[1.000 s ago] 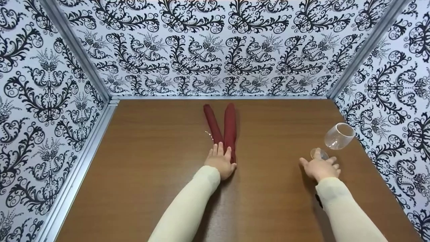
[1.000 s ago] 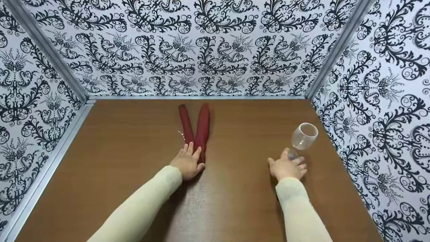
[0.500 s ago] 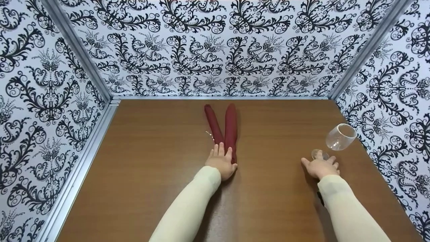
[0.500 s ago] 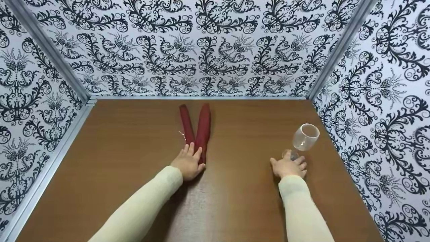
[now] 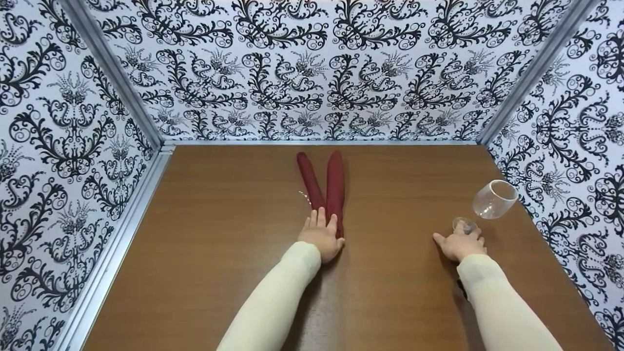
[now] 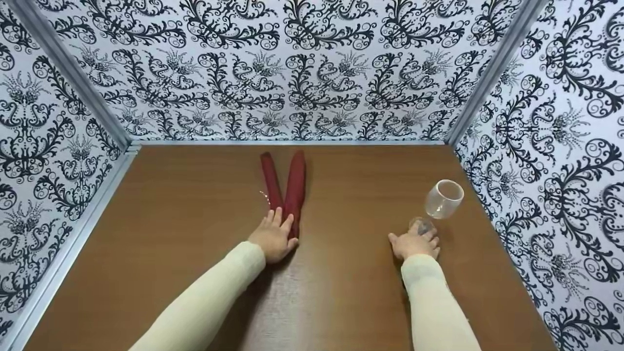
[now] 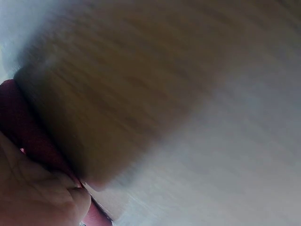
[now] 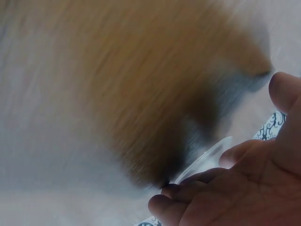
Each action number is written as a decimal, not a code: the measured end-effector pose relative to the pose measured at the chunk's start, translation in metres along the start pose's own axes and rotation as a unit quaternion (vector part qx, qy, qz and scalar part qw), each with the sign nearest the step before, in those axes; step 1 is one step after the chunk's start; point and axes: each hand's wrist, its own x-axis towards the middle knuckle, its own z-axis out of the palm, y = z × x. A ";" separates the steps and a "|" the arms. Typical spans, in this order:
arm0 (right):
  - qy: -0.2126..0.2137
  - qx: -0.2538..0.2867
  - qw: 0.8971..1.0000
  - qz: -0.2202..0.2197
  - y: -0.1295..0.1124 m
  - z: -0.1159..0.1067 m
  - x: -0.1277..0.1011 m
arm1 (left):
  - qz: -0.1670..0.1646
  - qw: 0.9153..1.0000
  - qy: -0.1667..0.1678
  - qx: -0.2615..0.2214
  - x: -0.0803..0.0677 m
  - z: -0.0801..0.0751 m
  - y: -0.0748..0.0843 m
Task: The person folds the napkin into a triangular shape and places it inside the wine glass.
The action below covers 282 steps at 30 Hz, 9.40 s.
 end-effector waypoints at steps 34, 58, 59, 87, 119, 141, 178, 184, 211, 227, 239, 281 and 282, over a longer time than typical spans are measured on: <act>-0.011 0.000 1.000 -0.013 -0.020 0.013 0.004 | -0.004 1.000 0.000 -0.008 0.004 0.004 -0.002; 0.006 -0.051 0.997 -0.058 -0.078 0.042 -0.008 | -0.035 0.999 -0.004 -0.006 0.003 -0.014 0.016; 0.008 -0.053 0.997 -0.060 -0.081 0.044 -0.009 | -0.041 0.999 -0.001 -0.013 0.003 -0.015 0.018; 0.033 -0.082 0.988 -0.123 -0.135 0.078 -0.021 | -0.076 0.987 0.046 -0.133 0.006 -0.006 -0.011; 0.050 -0.103 0.979 -0.171 -0.163 0.094 -0.031 | -0.100 0.983 0.014 -0.154 0.019 -0.002 -0.022; 0.031 -0.129 0.974 -0.185 -0.167 0.093 -0.036 | -0.163 0.967 0.119 -0.158 0.013 -0.016 -0.020; 0.033 -0.141 0.965 -0.218 -0.162 0.104 -0.027 | -0.109 0.971 0.211 -0.008 0.005 -0.014 -0.049; 0.033 -0.140 0.964 -0.222 -0.163 0.102 -0.030 | -0.107 0.963 0.242 -0.043 0.004 -0.020 -0.055; 0.035 -0.152 0.960 -0.233 -0.170 0.104 -0.034 | -0.041 0.895 0.363 -0.256 0.007 -0.078 -0.042; 0.040 -0.160 0.959 -0.230 -0.169 0.108 -0.029 | 0.042 0.820 0.376 -0.430 -0.001 -0.125 0.014; 0.022 -0.158 0.961 -0.225 -0.174 0.102 -0.039 | 0.057 0.800 0.405 -0.439 0.004 -0.141 0.043; -0.005 -0.166 0.951 -0.260 -0.171 0.099 -0.034 | 0.101 0.729 0.519 -0.435 0.015 -0.130 0.080; -0.005 -0.167 0.951 -0.260 -0.171 0.098 -0.034 | 0.100 0.731 0.521 -0.429 0.015 -0.130 0.080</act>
